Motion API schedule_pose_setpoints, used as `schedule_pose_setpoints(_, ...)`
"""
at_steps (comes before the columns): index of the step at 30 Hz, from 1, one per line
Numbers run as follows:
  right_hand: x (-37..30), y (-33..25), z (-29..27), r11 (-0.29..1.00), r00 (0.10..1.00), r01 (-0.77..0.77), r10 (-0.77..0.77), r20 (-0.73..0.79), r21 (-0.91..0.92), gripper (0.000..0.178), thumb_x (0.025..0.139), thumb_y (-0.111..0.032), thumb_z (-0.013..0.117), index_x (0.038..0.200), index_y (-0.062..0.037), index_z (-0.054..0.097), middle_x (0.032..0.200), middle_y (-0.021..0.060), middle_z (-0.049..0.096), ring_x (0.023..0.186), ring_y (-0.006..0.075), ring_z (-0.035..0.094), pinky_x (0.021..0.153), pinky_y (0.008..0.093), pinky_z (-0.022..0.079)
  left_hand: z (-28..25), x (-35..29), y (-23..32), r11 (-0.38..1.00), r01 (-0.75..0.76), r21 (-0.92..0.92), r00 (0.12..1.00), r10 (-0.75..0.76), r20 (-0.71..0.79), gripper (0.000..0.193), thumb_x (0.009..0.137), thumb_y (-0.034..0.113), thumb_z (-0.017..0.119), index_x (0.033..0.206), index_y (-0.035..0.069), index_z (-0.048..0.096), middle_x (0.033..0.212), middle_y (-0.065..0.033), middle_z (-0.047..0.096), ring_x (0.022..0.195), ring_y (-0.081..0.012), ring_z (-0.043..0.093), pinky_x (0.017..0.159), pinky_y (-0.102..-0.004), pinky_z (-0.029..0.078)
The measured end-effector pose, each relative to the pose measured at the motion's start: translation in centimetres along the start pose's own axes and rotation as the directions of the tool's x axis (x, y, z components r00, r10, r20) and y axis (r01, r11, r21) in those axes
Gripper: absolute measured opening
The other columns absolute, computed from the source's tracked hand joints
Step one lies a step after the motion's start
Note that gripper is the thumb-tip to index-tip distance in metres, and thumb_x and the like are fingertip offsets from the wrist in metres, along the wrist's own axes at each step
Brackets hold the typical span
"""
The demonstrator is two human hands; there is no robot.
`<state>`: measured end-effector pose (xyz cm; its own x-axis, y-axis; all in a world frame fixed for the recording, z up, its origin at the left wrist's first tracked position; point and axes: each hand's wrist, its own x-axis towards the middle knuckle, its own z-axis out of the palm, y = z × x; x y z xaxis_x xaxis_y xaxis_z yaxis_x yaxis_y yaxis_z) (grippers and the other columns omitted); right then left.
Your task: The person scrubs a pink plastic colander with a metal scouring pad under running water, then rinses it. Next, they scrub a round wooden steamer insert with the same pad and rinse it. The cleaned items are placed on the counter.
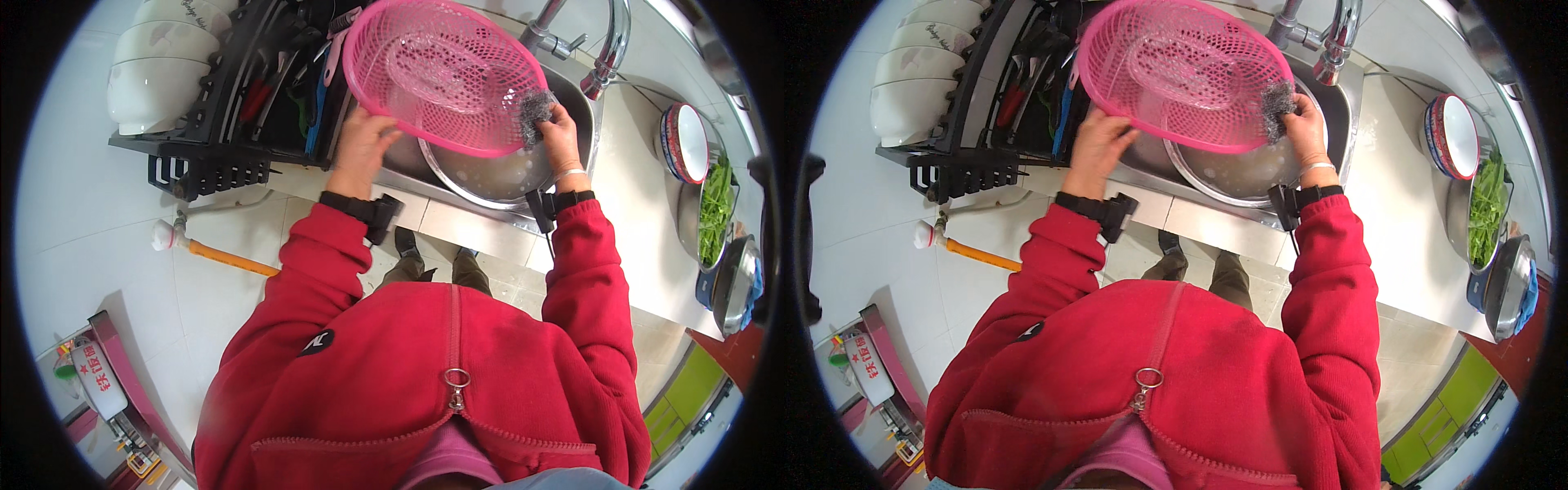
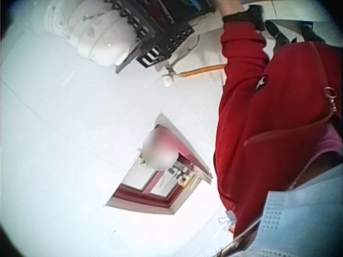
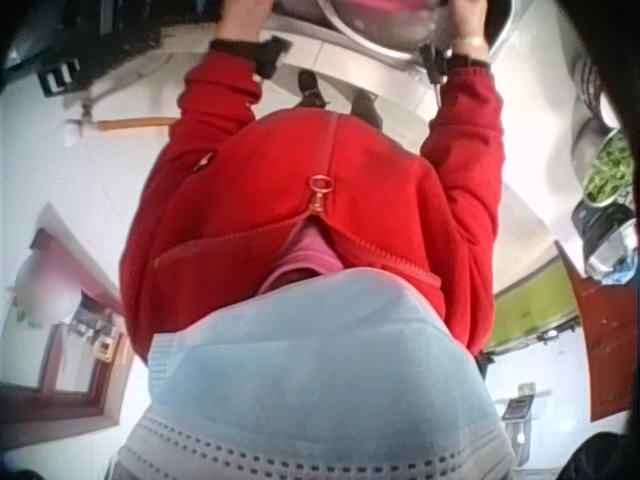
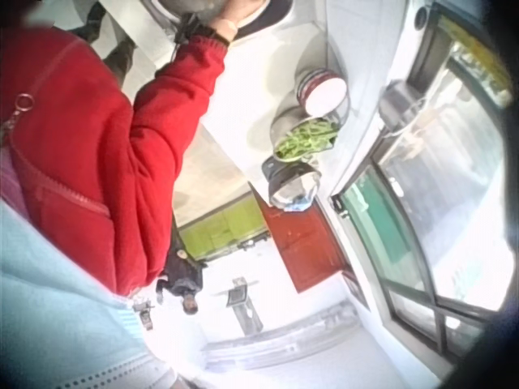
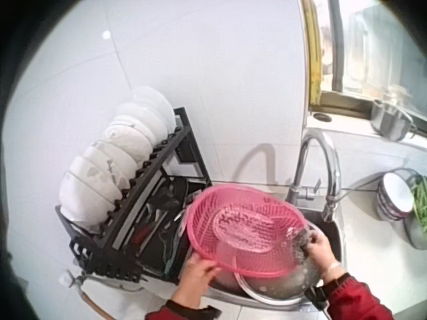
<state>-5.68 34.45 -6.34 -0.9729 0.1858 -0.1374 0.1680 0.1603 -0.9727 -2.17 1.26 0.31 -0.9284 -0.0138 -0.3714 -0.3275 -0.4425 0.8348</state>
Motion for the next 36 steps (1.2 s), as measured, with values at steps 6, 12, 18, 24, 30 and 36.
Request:
schedule_pose_setpoints(6,-3.1,-1.4,3.1,0.874,0.995,-0.095,0.066,0.076,0.476,0.024,0.078,0.006,0.052,0.102,0.0001,0.057,0.090,0.0031,0.061,0.077,0.0115,0.058,0.069,0.0233,0.047,4.3,-0.4,-3.9,0.982,0.185,0.029,0.981,-0.187,0.048,0.025,0.083,0.013,0.058,0.107,0.009,0.054,0.097,-0.0056,0.061,0.087,-0.0178,0.060,0.066,-0.0358,0.053)
schedule_pose_setpoints(12,-5.0,0.6,4.2,0.928,0.983,-0.150,0.105,0.149,0.341,0.029,0.079,0.001,0.053,0.108,-0.0011,0.055,0.089,0.0015,0.059,0.073,0.0092,0.055,0.063,0.0197,0.042,6.3,0.0,-5.5,0.976,0.161,0.148,0.986,-0.166,0.023,0.035,0.082,0.011,0.047,0.117,0.006,0.046,0.093,-0.0097,0.058,0.074,-0.0212,0.062,0.051,-0.0339,0.056)
schedule_pose_setpoints(18,-3.0,-2.9,5.0,0.661,0.856,0.415,-0.517,0.021,-0.625,0.028,0.065,0.003,0.054,0.091,-0.0066,0.058,0.100,0.0120,0.057,0.093,0.0342,0.053,0.078,0.0397,0.045,4.8,1.1,-5.9,0.684,0.054,0.727,0.997,0.007,-0.081,0.071,0.076,0.005,0.042,0.140,0.016,0.014,0.101,-0.0240,0.059,0.087,-0.0382,0.062,0.074,-0.0456,0.050)
schedule_pose_setpoints(24,4.3,-7.5,5.6,-0.037,0.524,0.582,-0.747,0.409,-0.812,0.033,0.074,-0.012,0.052,0.105,-0.0177,0.060,0.094,0.0061,0.054,0.085,0.0258,0.054,0.071,0.0370,0.044,3.5,-0.9,-6.5,0.547,-0.191,0.815,0.972,0.220,0.080,0.071,0.074,0.003,0.041,0.140,0.017,0.019,0.100,-0.0277,0.059,0.091,-0.0436,0.058,0.080,-0.0453,0.045)
schedule_pose_setpoints(30,-3.2,0.1,9.7,0.451,0.796,0.605,-0.323,0.513,-0.656,0.023,0.076,-0.011,0.051,0.097,-0.0129,0.060,0.090,0.0133,0.054,0.084,0.0323,0.055,0.072,0.0414,0.047,2.8,0.2,-6.5,0.677,0.075,0.732,0.993,0.020,-0.120,0.066,0.073,-0.002,0.041,0.136,0.014,0.032,0.109,-0.0222,0.058,0.102,-0.0379,0.055,0.087,-0.0392,0.043)
schedule_pose_setpoints(36,0.9,-2.1,7.6,0.053,0.660,0.734,-0.289,0.693,-0.677,0.016,0.076,-0.013,0.053,0.090,-0.0107,0.060,0.087,0.0134,0.055,0.085,0.0313,0.057,0.069,0.0397,0.049,3.5,-0.8,-4.9,0.613,-0.157,0.775,0.974,0.227,0.018,0.070,0.071,-0.006,0.041,0.137,0.017,0.032,0.111,-0.0219,0.057,0.105,-0.0384,0.054,0.088,-0.0380,0.043)
